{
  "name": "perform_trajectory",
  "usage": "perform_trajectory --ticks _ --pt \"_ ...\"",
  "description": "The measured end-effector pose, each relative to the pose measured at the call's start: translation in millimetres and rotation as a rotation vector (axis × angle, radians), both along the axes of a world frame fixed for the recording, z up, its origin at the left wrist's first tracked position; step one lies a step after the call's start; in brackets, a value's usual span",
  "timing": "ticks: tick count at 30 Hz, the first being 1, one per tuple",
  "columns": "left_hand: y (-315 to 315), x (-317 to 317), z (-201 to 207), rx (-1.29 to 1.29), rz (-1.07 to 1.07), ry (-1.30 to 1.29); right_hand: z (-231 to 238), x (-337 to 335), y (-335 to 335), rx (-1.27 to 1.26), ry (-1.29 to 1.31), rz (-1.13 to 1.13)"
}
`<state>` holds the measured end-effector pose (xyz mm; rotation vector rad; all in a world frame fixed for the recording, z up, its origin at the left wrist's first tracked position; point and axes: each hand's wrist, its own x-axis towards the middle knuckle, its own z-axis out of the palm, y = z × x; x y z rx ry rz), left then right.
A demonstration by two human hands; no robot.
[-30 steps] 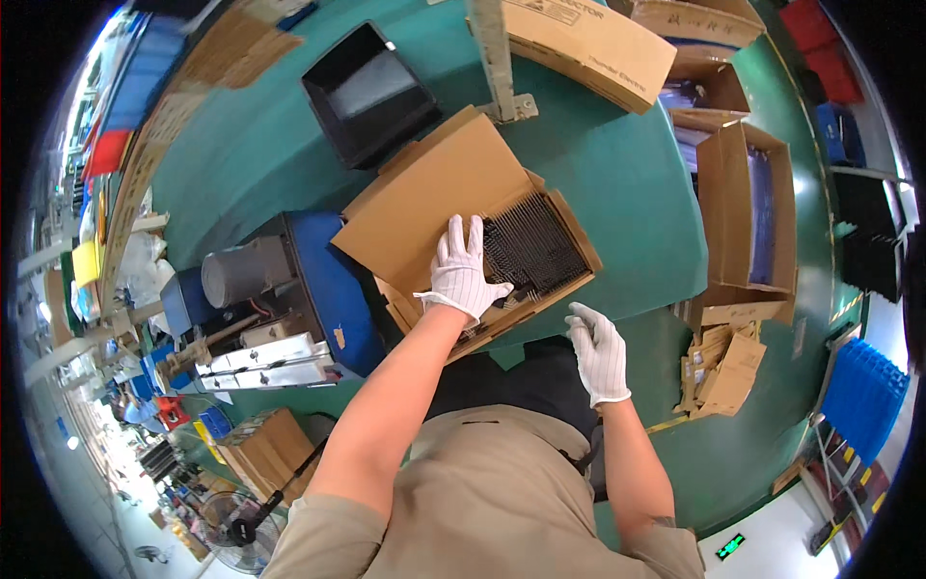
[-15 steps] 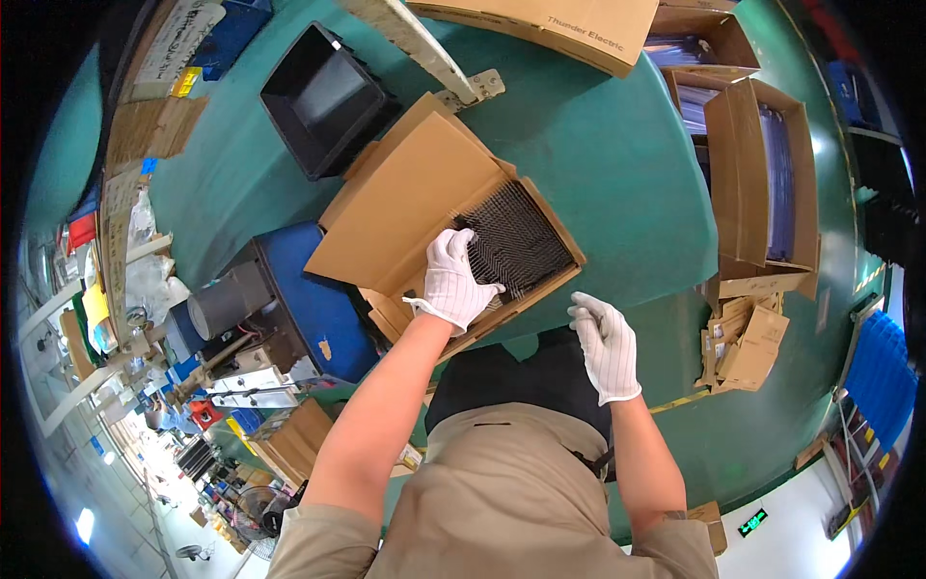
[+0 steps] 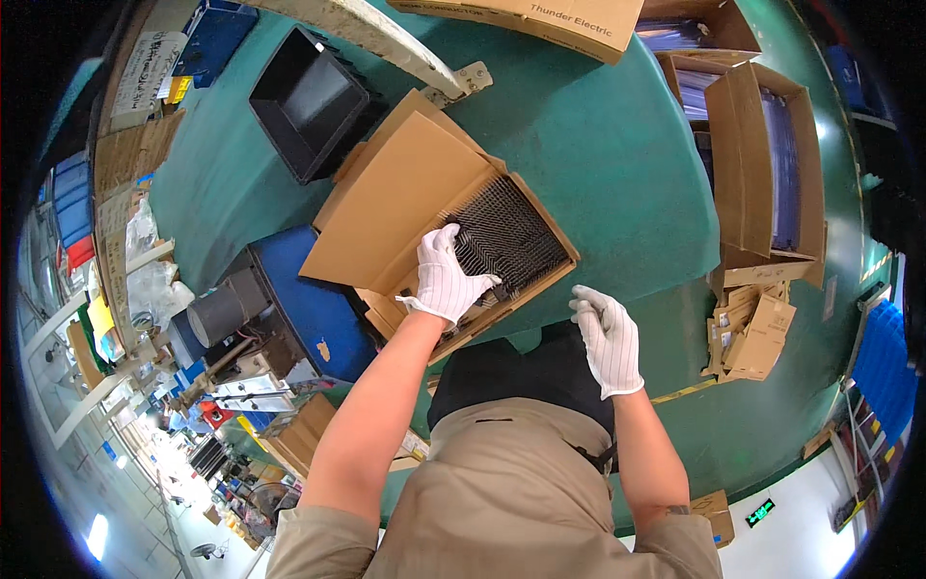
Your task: The person picks small black electronic components from a cardboard box and places them into a blue machine with a white track. They handle the components one by one, orienting them before insertion. The person repeats this process, occasionally adjusting the pile of components in the box.
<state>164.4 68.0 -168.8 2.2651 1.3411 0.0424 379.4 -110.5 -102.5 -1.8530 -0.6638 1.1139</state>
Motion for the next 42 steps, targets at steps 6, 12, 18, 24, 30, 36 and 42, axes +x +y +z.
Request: perform_trajectory --ticks 6,12,18,24,30,36,42 --pt "-9 12 11 0.031 0.002 0.099 -2 0 2 -0.002 0.013 0.007" --pt "6 1 8 -0.025 -0.101 0.153 1 4 2 0.001 0.009 0.009" --pt "-6 25 19 -0.030 0.017 0.267 -2 3 0 0.010 -0.015 0.015" --pt "-12 3 3 0.088 0.035 0.109 3 1 -2 -0.016 0.032 0.006" --pt "-29 15 6 0.157 0.122 0.158 -2 3 -14 -0.020 -0.012 0.005" --pt "-20 -11 -4 0.171 0.008 0.041 2 1 -19 -0.023 -0.033 0.019" --pt "-22 1 1 0.131 0.123 0.057 5 -5 -23 -0.040 -0.022 0.017"
